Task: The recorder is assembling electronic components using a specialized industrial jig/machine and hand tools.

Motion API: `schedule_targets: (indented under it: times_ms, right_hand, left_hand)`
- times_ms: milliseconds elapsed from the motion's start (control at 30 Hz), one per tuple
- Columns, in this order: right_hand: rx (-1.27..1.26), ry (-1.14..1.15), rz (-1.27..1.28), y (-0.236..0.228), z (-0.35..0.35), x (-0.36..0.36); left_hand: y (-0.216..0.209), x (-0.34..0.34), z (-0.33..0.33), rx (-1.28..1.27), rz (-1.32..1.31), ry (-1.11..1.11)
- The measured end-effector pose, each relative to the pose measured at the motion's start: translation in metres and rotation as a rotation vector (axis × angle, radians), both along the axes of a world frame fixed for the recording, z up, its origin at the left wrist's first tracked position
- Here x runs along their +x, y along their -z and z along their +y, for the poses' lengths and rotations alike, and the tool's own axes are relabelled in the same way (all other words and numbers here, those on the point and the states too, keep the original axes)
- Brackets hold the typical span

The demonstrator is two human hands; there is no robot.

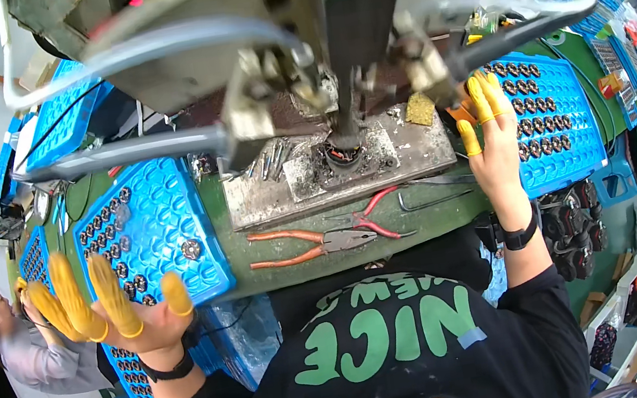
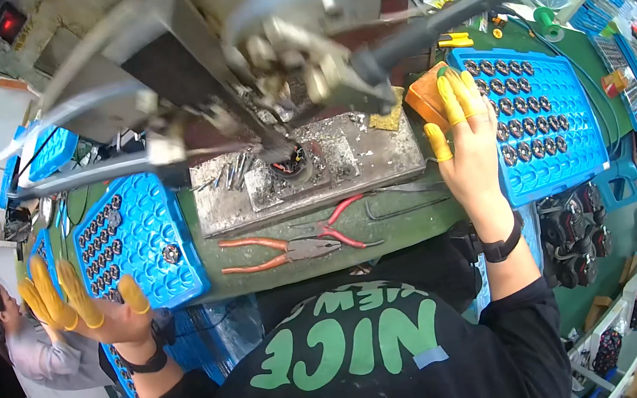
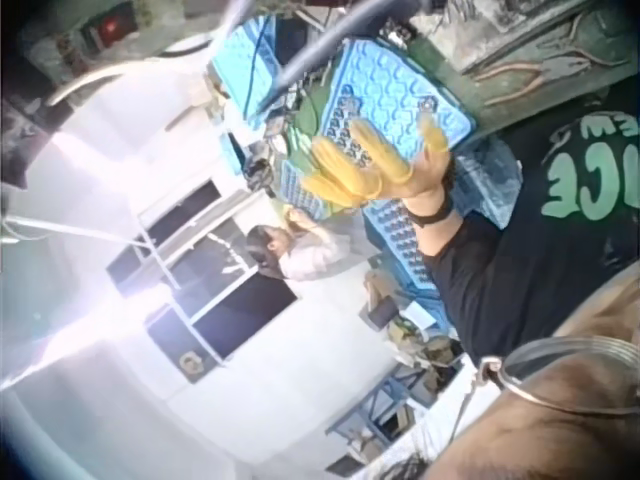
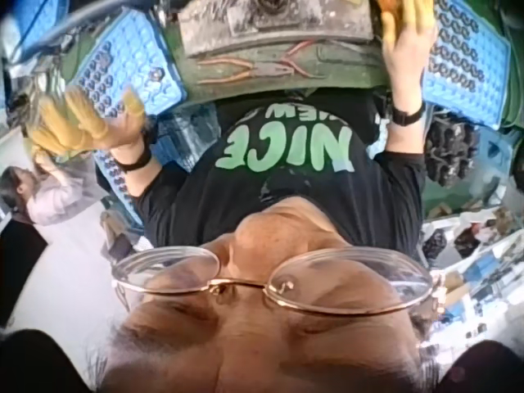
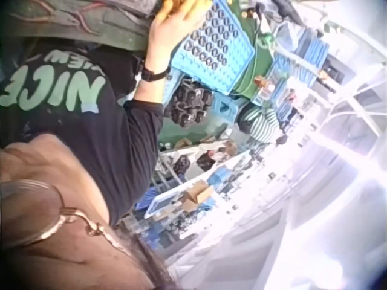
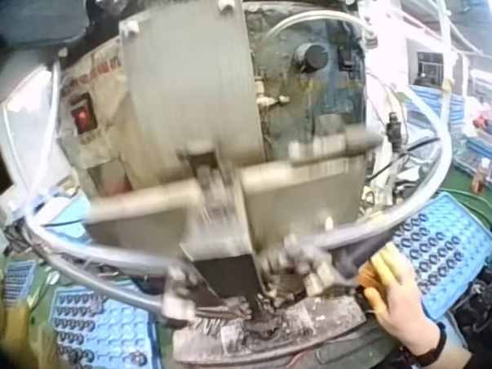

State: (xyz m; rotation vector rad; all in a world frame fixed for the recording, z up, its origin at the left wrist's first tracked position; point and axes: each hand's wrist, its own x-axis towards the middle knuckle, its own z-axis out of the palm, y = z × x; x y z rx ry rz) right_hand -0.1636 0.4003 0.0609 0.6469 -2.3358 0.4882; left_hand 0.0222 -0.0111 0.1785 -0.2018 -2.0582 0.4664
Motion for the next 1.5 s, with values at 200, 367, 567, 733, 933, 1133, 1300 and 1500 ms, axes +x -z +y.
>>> schedule_targets:
  times_ms: [200, 367, 567, 733, 933, 1133, 1300, 1500]
  right_hand:
    - [-0.097, -0.025, -0.119, -0.005, 0.009, 0.005]
    - [-0.187, -0.035, -0.044, 0.003, -0.002, 0.040]
    - [-0.180, -0.029, -0.095, 0.027, -0.011, 0.077]
    - [-0.203, -0.050, -0.076, 0.035, -0.017, 0.075]
    - [-0.177, -0.030, -0.023, 0.037, -0.018, 0.075]
    - [-0.192, -0.024, -0.016, 0.036, -0.018, 0.075]
    - [-0.204, -0.043, 0.007, 0.038, -0.019, 0.074]
    - [-0.178, -0.069, -0.024, 0.032, -0.018, 0.075]
  left_hand:
    - [0.049, 0.035, -0.028, 0.109, 0.009, -0.161]
    - [0.077, 0.050, -0.033, 0.208, -0.036, -0.255]
    - [0.091, 0.036, -0.030, 0.263, -0.090, -0.233]
    - [0.078, 0.014, -0.017, 0.251, -0.093, -0.149]
    - [0.061, -0.026, 0.029, 0.548, -0.204, 0.246]
    - [0.066, -0.051, 0.061, 0.693, -0.206, 0.424]
    - [0.066, -0.053, 0.070, 0.679, -0.241, 0.443]
    - [0.064, -0.047, 0.064, 0.675, -0.200, 0.378]
